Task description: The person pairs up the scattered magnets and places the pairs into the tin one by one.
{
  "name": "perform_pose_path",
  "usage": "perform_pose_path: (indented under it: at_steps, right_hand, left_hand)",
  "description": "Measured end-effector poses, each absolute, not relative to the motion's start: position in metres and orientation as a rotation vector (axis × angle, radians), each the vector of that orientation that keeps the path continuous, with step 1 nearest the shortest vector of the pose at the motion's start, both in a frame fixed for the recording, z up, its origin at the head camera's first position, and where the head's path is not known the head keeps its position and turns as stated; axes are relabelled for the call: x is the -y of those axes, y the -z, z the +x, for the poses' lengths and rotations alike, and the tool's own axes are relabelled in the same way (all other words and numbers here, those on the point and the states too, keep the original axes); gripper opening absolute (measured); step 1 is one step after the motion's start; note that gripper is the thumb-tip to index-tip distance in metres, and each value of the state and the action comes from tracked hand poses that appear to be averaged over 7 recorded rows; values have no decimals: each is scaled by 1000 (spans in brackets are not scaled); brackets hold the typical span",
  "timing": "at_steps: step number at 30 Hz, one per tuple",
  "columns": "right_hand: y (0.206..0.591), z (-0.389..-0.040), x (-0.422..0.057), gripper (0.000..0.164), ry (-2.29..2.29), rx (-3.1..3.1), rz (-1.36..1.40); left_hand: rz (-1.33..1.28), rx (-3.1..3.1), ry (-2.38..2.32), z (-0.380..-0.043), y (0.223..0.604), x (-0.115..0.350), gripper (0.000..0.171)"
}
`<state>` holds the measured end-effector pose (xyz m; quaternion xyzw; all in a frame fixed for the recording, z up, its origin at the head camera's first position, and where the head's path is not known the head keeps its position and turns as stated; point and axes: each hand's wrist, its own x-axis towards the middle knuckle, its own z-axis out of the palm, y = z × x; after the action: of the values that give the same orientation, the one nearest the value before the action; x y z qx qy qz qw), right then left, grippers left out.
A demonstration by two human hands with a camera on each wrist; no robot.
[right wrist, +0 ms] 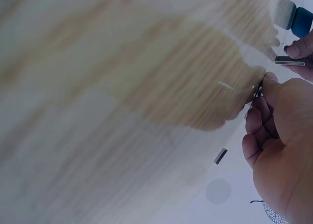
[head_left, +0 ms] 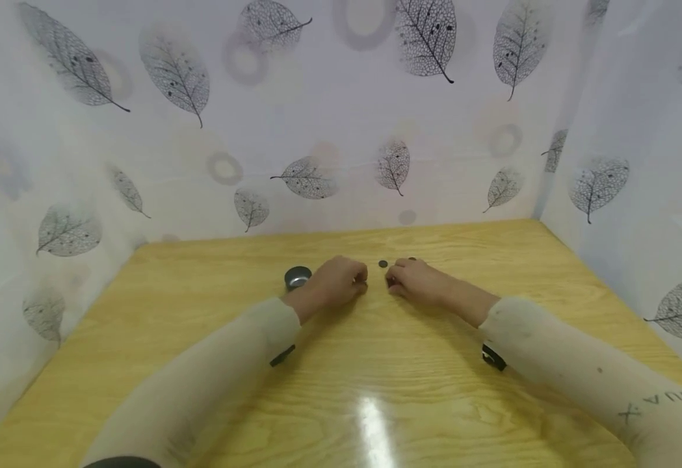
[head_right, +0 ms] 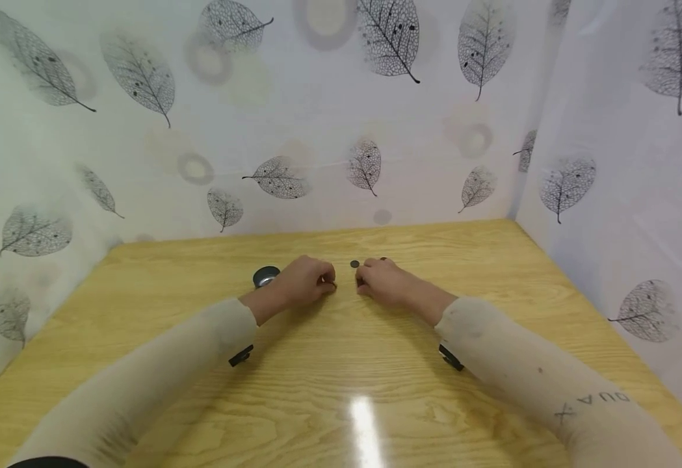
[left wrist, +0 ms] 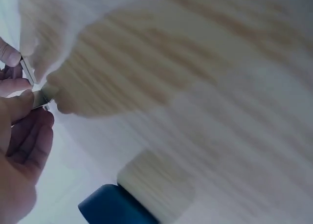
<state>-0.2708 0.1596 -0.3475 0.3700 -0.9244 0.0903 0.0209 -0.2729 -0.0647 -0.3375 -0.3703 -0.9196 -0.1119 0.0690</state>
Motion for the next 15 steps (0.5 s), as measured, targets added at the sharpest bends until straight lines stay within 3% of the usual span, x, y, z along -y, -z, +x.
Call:
perform_pose_path:
  at_steps: [7,15]
  right_hand:
    - [346,-271,-159,12,-264,2878,1124]
    - [348,-273,-159,16,-272,2869,1137]
  left_hand:
    - [-1345,2649,-32,-272,337,63,24]
    - [-1374,2639,39,-277,341,60,17]
